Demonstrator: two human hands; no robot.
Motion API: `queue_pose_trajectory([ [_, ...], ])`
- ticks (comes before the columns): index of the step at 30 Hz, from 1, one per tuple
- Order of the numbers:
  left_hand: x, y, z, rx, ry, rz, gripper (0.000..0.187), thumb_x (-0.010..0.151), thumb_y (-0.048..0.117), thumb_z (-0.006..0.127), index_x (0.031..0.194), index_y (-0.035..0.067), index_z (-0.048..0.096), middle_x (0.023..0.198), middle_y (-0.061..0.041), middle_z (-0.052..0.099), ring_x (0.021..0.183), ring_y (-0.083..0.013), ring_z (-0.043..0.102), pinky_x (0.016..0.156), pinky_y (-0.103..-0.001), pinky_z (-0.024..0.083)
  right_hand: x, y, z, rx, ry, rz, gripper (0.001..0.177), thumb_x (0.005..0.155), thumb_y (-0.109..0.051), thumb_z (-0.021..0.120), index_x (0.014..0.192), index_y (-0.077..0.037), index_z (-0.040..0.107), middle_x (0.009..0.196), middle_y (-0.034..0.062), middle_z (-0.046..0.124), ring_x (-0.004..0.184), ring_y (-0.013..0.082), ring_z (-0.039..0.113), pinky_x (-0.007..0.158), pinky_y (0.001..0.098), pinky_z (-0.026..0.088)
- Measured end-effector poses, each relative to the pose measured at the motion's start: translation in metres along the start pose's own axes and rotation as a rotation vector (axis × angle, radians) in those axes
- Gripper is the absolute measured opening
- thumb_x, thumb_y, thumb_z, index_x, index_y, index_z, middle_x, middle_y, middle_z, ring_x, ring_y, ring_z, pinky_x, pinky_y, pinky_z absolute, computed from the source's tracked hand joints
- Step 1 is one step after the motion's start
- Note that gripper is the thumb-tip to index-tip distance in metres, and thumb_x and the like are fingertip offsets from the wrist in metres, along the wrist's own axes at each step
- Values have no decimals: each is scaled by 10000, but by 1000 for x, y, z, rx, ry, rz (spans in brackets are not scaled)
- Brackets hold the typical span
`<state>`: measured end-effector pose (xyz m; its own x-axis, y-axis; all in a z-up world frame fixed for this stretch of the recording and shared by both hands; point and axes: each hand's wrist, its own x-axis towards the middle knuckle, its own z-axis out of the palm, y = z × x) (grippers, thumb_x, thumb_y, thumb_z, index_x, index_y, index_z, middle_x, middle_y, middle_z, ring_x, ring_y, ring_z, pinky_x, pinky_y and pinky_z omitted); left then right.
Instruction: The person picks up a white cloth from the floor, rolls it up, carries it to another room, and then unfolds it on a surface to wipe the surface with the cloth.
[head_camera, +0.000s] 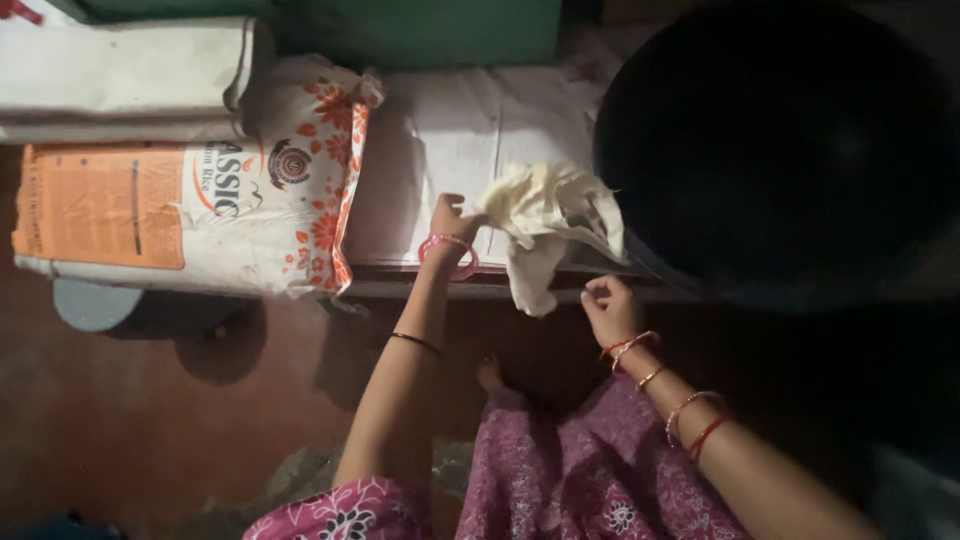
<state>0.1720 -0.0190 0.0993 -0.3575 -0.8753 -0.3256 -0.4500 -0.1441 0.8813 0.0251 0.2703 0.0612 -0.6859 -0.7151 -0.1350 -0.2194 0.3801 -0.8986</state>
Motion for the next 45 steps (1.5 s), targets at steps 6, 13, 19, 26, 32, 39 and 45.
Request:
queue_pose_trajectory([
  [6, 9, -47, -14, 681, -204, -146, 819, 786, 298, 869, 1460, 65, 465, 1389, -223, 599, 1295, -372, 587, 1088, -421, 488, 49, -45, 35, -442, -34, -199, 452, 861, -262, 797, 1222, -73, 603, 1290, 194, 602, 1214, 381, 589, 1022, 462, 498],
  [13, 45, -40, -19, 1125, -323, -209, 1410, 642, 474, 959, 1616, 238, -32, 1703, -180, -18, 1579, -383, 34, 1239, -568, 197, 93, -70, 107, -683, -299, 343, 1130, 704, -438, 834, 1654, -322, 233, 1727, 179, -91, 1491, 465, -11, 1128, 652, 218],
  [19, 68, -83, -16, 1117, -453, -231, 1508, 662, 364, 956, 1626, 212, -194, 1671, -261, -234, 1550, -444, -148, 1216, -656, 52, 75, -8, 157, -813, -150, 75, 787, 900, -414, 706, 1558, -159, 357, 1652, 191, 256, 1555, 439, 84, 1220, 650, 47],
  [26, 79, -95, -19, 1334, -639, -173, 1279, 756, 248, 906, 1618, 52, -19, 1614, -446, -348, 1475, -606, -277, 1108, -741, -3, 142, -24, 238, -679, -273, -206, 765, 907, -245, 601, 1637, -176, 382, 1631, 146, 303, 1549, 371, 100, 1216, 625, 30],
  [32, 70, -42, -22, 968, -576, -418, 1384, 756, 513, 871, 1603, 127, -153, 1619, -288, -294, 1536, -457, -265, 1236, -704, -47, 266, 4, 238, -1044, -242, -76, 597, 923, -196, 573, 1511, -219, 473, 1657, 133, 274, 1528, 323, 139, 1203, 551, 82],
  [39, 77, -73, -21, 1068, -606, -339, 1546, 686, 435, 950, 1604, 137, -258, 1618, -352, -342, 1507, -516, -278, 1168, -744, -38, 293, 123, 137, -137, 246, 178, 511, 999, -270, 565, 1430, -4, 498, 1498, 226, 479, 1350, 343, 456, 1072, 397, 373],
  [45, 74, -38, -30, 940, -598, -399, 1522, 693, 526, 907, 1597, 137, -254, 1621, -319, -354, 1501, -486, -329, 1188, -720, -109, 284, 108, 190, -858, 530, -73, 544, 949, -210, 610, 1467, -57, 551, 1558, 240, 433, 1433, 455, 359, 1175, 532, 268],
])
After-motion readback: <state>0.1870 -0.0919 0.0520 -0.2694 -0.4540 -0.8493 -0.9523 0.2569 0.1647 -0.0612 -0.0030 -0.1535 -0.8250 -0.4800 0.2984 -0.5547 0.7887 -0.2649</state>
